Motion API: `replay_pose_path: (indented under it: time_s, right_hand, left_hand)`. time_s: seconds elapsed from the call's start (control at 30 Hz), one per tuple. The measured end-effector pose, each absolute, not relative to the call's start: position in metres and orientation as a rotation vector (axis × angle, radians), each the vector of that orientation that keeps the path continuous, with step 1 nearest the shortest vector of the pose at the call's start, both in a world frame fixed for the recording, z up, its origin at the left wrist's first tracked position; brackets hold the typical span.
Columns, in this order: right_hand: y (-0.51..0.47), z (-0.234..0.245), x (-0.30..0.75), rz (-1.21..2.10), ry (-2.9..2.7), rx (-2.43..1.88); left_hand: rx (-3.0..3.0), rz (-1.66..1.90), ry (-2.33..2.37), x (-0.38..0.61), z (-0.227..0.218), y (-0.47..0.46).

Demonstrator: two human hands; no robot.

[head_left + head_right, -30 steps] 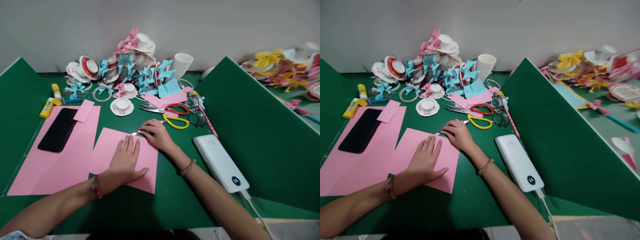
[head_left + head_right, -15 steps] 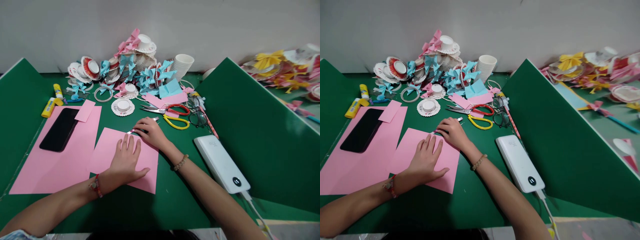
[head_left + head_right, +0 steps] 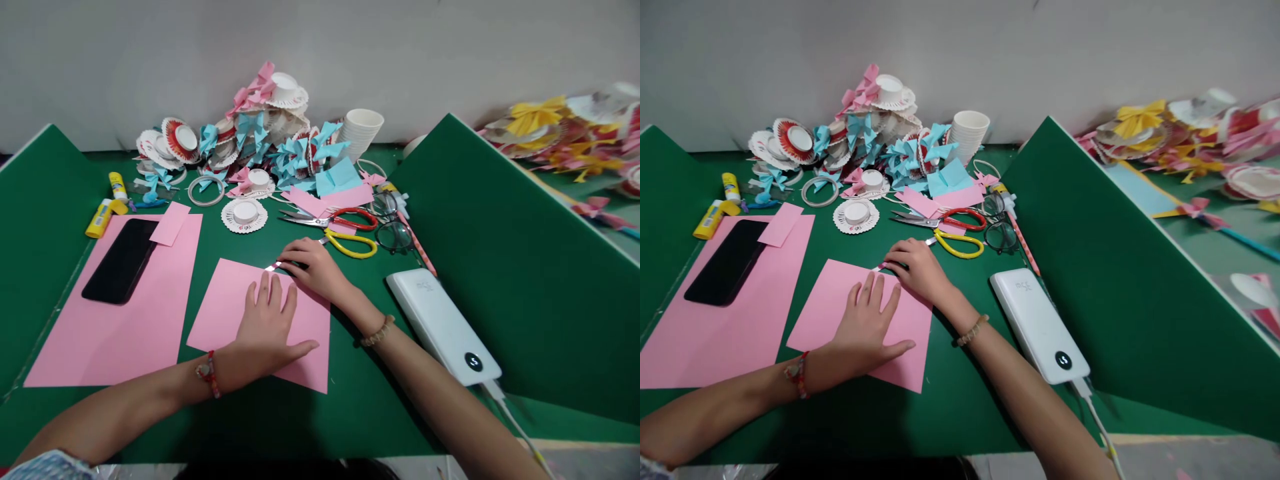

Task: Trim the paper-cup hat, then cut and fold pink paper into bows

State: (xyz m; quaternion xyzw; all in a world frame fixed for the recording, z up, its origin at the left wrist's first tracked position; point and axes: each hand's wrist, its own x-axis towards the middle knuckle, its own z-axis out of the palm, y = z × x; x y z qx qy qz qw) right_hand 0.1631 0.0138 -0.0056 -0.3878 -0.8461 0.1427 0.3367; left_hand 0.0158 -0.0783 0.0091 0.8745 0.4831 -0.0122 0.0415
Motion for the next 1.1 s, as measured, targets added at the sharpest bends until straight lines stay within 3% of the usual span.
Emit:
replay_pose_path:
  time_s: [0.27, 1.1]
  right_hand:
    - [0.007, -0.004, 0.173, 0.361, -2.202, -1.043]
    - [0.004, -0.01, 0.164, 0.298, -2.138, -1.102]
  left_hand:
    - [2.643, 0.089, 1.361, -0.001, 0.015, -0.067]
    - [2.779, 0.015, 1.398, -0.019, 0.006, -0.066]
